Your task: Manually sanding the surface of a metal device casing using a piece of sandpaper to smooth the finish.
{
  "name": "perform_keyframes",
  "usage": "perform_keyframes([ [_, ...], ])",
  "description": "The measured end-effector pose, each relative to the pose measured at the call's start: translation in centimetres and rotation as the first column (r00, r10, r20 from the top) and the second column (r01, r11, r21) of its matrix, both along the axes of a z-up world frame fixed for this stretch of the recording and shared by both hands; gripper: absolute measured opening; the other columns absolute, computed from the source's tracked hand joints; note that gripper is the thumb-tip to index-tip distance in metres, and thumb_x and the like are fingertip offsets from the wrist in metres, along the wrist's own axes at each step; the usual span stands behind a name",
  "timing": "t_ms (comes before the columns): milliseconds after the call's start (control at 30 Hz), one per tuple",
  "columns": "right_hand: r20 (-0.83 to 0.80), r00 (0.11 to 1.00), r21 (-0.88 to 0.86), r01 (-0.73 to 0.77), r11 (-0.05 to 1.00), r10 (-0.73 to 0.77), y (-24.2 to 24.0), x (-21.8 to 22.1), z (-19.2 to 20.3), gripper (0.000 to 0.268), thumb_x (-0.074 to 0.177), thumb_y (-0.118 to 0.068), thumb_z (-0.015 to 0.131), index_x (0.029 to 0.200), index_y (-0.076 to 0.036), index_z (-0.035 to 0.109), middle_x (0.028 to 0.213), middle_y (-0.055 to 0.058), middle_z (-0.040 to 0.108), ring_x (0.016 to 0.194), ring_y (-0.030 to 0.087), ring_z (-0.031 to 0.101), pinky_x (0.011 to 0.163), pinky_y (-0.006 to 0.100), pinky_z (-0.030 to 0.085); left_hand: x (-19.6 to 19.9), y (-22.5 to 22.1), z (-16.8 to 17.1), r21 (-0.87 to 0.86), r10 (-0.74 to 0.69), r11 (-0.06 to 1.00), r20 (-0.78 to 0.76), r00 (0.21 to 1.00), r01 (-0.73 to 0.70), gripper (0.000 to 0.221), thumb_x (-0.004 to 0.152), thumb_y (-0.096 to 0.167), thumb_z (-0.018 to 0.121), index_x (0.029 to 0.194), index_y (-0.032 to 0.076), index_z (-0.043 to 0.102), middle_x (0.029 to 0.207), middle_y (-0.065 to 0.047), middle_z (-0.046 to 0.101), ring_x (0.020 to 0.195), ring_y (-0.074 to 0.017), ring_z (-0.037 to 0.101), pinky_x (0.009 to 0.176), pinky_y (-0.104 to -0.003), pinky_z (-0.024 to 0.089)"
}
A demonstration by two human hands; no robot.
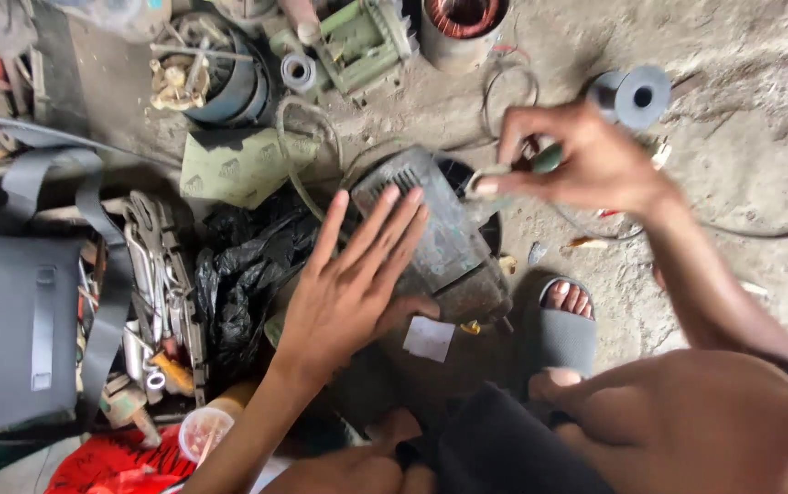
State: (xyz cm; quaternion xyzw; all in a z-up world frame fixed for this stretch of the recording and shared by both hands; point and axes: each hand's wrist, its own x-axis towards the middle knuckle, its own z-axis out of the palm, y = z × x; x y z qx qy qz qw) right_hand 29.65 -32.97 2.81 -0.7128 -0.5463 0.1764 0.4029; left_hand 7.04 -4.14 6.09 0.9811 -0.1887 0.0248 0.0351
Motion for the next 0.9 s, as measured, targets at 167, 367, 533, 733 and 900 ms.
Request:
perform_keyframes([
  [167, -0.048, 0.985, -0.05, 0.165, 0.985, -0.167, 4.8, 0.4, 0.6, 0.027, 0.09, -0.017, 0.099, 0.103, -0.014, 0.076, 0.087, -0.003, 0.08, 0.071, 0.014, 0.07, 0.07, 0.032, 0.058, 0.8, 0.3, 0.6, -0.038, -0.112, 0.992, 0.157, 0.981, 0.12, 0.087, 0.108, 0.053, 0.067, 0.172, -0.004, 0.051, 0.186, -0.015, 0.047, 0.175, -0.0274, 0.039, 0.144, -0.056, 0.026],
  [367, -0.083, 0.988, -0.015, 0.126, 0.992, -0.127, 5.8, 1.4, -0.4, 0.028, 0.09, -0.018, 0.101, 0.093, -0.013, 0.073, 0.08, -0.003, 0.08, 0.065, 0.012, 0.066, 0.063, 0.031, 0.054, 1.8, 1.2, -2.1, -0.168, -0.084, 0.978, 0.2, 0.976, 0.119, 0.1, 0.096, 0.063, 0.082, 0.166, -0.004, 0.056, 0.18, -0.017, 0.054, 0.172, -0.0329, 0.042, 0.14, -0.067, 0.023],
  [533, -0.121, 0.989, -0.077, 0.08, 0.994, -0.089, 6.2, 1.4, -2.1, 0.024, 0.095, -0.025, 0.099, 0.096, -0.015, 0.077, 0.09, 0.0, 0.085, 0.076, 0.015, 0.074, 0.067, 0.029, 0.066, 1.9, 1.7, -3.8, -0.14, -0.139, 0.975, 0.221, 0.965, 0.173, 0.095, 0.107, 0.066, 0.076, 0.165, -0.007, 0.057, 0.183, -0.026, 0.048, 0.175, -0.0381, 0.037, 0.139, -0.068, 0.024],
  [733, -0.167, 0.985, -0.112, 0.029, 0.993, -0.048, 6.5, 0.2, -1.0, 0.03, 0.093, -0.029, 0.101, 0.094, -0.014, 0.076, 0.078, -0.001, 0.084, 0.064, 0.014, 0.071, 0.061, 0.032, 0.059, 2.1, 0.9, -3.3, -0.19, -0.089, 0.972, 0.235, 0.968, 0.136, 0.092, 0.104, 0.067, 0.079, 0.16, -0.005, 0.063, 0.183, -0.025, 0.047, 0.175, -0.0373, 0.037, 0.139, -0.067, 0.024],
  [900, -0.171, 0.985, -0.166, -0.022, 0.986, -0.006, 6.9, 0.0, -2.2, 0.026, 0.093, -0.025, 0.101, 0.097, -0.013, 0.078, 0.095, -0.001, 0.086, 0.076, 0.015, 0.074, 0.067, 0.031, 0.063, 2.1, 0.9, -4.5, -0.201, -0.086, 0.971, 0.227, 0.97, 0.133, 0.094, 0.103, 0.064, 0.083, 0.163, -0.003, 0.06, 0.185, -0.027, 0.043, 0.175, -0.0393, 0.034, 0.138, -0.068, 0.024],
])
